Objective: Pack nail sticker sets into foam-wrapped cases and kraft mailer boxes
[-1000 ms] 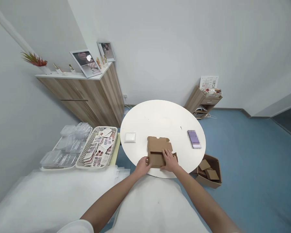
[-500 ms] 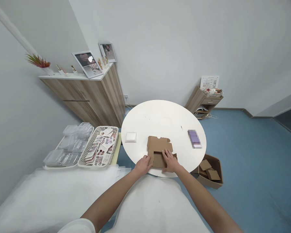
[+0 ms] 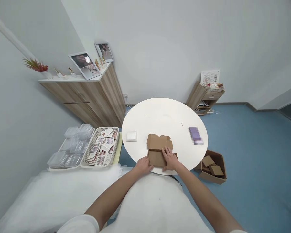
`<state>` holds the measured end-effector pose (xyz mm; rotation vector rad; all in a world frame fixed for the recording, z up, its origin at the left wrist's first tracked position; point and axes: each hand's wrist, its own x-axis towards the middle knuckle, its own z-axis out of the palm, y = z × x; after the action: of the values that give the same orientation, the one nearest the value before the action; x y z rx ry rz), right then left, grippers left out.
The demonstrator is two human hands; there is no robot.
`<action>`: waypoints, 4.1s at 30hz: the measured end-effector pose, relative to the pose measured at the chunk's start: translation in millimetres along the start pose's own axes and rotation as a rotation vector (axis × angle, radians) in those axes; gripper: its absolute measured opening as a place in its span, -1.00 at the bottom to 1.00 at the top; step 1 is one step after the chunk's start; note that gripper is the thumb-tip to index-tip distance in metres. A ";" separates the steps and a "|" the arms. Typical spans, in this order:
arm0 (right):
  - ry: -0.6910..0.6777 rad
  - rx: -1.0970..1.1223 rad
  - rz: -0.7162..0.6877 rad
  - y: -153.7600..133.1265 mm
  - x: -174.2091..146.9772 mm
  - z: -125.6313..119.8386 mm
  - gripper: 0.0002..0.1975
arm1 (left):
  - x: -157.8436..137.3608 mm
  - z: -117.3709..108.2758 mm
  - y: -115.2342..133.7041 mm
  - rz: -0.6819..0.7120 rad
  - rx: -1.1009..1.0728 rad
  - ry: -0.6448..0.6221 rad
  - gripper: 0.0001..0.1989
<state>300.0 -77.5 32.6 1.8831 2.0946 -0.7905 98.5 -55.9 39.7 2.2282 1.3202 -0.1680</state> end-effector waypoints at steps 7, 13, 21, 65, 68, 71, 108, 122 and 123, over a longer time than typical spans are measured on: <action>0.032 0.019 0.008 1.1 4.7 2.9 0.26 | 0.9 -12.5 0.5 0.011 0.068 -0.073 -0.43; 0.046 0.036 -0.010 3.0 0.6 3.0 0.23 | 2.7 -23.3 -21.2 0.069 -0.018 -0.028 -0.02; 0.045 0.016 -0.034 5.3 -7.2 -3.7 0.21 | 28.4 -22.3 -20.0 0.087 -0.120 -0.081 0.15; 0.301 0.645 0.383 139.4 -11.6 3.6 -0.81 | 65.8 26.3 81.1 0.008 -0.475 0.011 0.02; 0.318 0.731 0.339 137.9 -18.3 6.8 -0.61 | 52.5 35.6 84.5 -0.034 -0.588 0.087 -0.03; 0.383 0.821 0.295 133.6 -31.7 16.3 -0.46 | 38.2 49.9 88.8 -0.094 -0.708 0.161 -0.02; 0.613 1.084 0.123 119.6 -33.8 31.6 -0.27 | 56.4 46.8 89.9 -0.389 -0.980 0.166 -0.19; 0.510 0.887 -0.124 12.1 2.4 -13.3 -0.62 | 36.5 0.7 -20.8 -0.437 -0.820 0.478 -0.58; 0.467 0.888 -0.135 0.0 9.0 -14.4 -0.64 | 35.2 -4.6 -31.5 -0.447 -0.790 0.532 -0.60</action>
<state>301.3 -62.3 40.2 2.5629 2.3719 -1.6601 89.2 -14.4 18.5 1.3225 1.7444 0.7138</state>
